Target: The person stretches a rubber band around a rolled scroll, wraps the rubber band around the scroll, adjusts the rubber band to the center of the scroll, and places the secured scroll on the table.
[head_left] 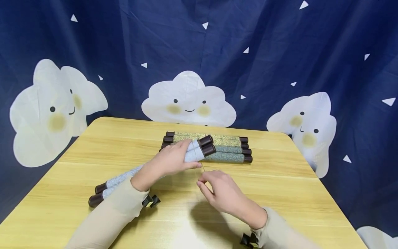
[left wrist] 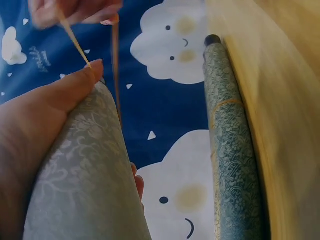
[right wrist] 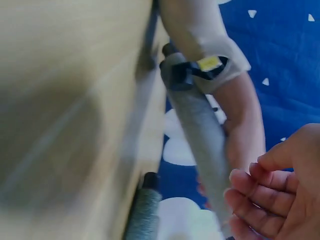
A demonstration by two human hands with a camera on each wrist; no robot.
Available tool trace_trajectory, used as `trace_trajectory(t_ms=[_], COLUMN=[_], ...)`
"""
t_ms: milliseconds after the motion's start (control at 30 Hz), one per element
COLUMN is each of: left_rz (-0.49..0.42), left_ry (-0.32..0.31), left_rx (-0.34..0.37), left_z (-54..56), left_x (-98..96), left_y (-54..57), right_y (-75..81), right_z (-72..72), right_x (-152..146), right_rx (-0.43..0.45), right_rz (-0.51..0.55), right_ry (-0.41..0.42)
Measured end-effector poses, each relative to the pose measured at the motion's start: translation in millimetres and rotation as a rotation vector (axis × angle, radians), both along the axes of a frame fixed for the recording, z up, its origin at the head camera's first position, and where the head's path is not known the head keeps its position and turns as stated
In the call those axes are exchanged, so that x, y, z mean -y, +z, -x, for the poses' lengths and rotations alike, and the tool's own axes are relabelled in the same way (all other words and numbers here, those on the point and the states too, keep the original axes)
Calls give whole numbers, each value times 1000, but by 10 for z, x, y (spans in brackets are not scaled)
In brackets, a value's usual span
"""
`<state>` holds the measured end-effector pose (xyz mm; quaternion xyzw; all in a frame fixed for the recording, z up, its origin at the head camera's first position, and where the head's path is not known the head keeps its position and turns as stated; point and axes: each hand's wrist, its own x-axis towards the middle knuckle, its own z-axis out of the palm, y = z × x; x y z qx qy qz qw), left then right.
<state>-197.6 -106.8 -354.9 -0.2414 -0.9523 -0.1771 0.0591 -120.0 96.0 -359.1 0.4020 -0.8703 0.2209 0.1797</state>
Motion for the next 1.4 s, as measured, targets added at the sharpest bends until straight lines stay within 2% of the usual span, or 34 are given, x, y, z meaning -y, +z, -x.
trace_trajectory(t_ms=[100, 200, 400, 500, 600, 733, 967, 1067, 1233, 1300, 1400], left_rz=[74, 125, 102, 82, 60, 44, 18, 9, 19, 34, 51], left_ry=[-24, -48, -45, -26, -8, 22, 34, 22, 2, -2, 8], left_rx=[-53, -73, -86, -126, -153, -149, -146, -168, -211, -214, -206], left_z=[-9, -23, -33, -12, 9, 25, -17, -43, -74, -85, -105], left_x=[-35, -76, -115, -103, -80, -41, -33, -52, -95, -112, -130], left_y=[-40, -67, -68, -60, -39, 3, 37, 40, 12, -6, -23], right_y=[93, 164, 241, 279, 331, 396, 412, 418, 438, 450, 471], right_z=[10, 14, -29, -35, -12, 60, 152, 151, 145, 142, 141], right_x=[41, 136, 313, 303, 222, 88, -18, -44, -90, -108, -145], right_rx=[-6, -24, -91, -175, -259, -357, -556, -618, -629, -622, -603], right_rz=[0, -13, -159, -214, -222, -252, -289, -347, -446, -460, -417], right_ry=[-5, 19, 119, 130, 117, 37, -216, -329, -466, -477, -485])
